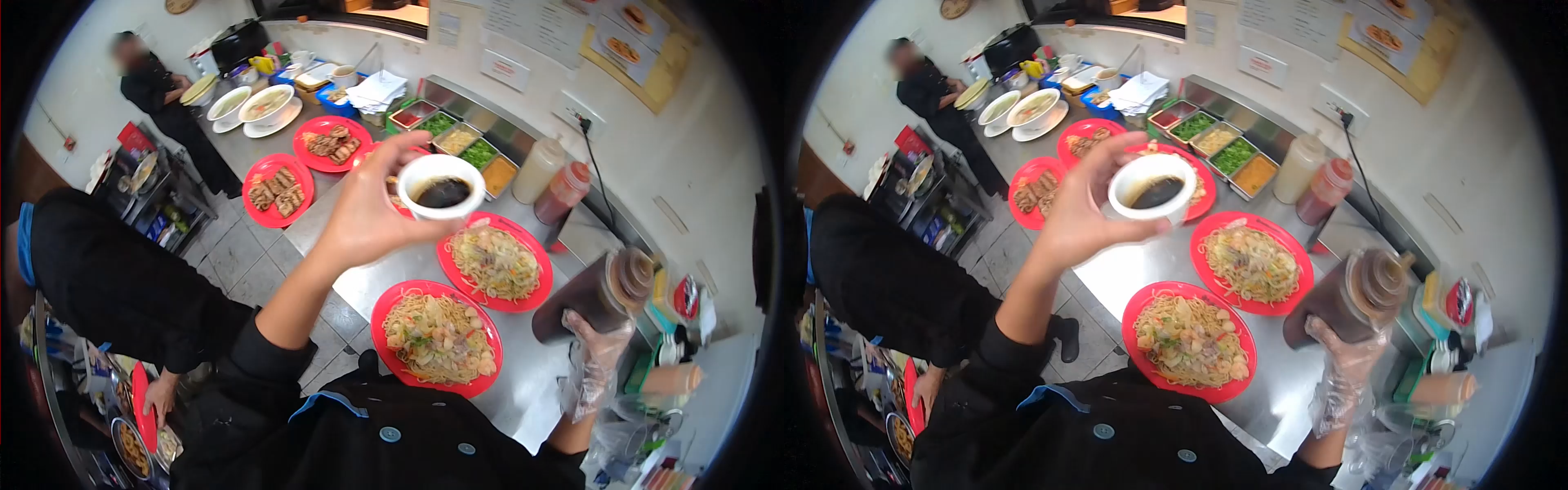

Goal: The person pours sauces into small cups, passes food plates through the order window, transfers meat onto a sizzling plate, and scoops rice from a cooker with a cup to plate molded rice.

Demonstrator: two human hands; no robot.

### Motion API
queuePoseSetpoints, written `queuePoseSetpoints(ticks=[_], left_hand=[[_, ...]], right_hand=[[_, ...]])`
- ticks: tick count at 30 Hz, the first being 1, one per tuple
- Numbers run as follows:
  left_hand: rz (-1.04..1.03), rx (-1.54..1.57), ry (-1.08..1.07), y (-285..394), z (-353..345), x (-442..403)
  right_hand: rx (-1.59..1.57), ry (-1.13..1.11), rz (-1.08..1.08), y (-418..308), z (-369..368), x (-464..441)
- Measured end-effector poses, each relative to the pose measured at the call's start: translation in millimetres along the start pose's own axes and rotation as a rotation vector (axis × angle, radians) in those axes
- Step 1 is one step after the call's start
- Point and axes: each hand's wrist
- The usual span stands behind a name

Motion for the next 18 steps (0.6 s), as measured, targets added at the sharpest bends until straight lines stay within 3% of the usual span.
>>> queuePoseSetpoints(ticks=[1,3,5,8,11,14,16,18], left_hand=[[-0.025,-0.113,0.083,-12,11,-9],[0.032,-0.205,0.157,-44,45,-33],[0.042,-0.605,0.188,-81,89,-63],[0.073,-0.745,0.188,-125,150,-99],[0.002,-0.977,0.309,-226,219,-127],[0.12,-1.005,0.337,-309,275,-141],[0.381,-0.998,0.326,-349,301,-145],[0.426,-0.998,0.329,-385,318,-146]], right_hand=[[-0.027,0.005,-0.233,4,5,2],[-0.023,-0.012,-0.466,7,6,3],[0.041,0.07,-0.323,14,5,9],[0.154,0.21,-0.102,27,7,19],[0.051,0.322,-0.381,9,-3,31],[0.116,0.46,-0.384,0,-4,44],[0.177,0.54,-0.353,-13,-10,51],[0.248,0.607,-0.354,-23,-17,57]])
Point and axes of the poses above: each hand's wrist, its own x-axis away from the middle knuckle, its own z-axis out of the back of the hand, y = z × x, and after that the axes turned 15 degrees about y, right-handed
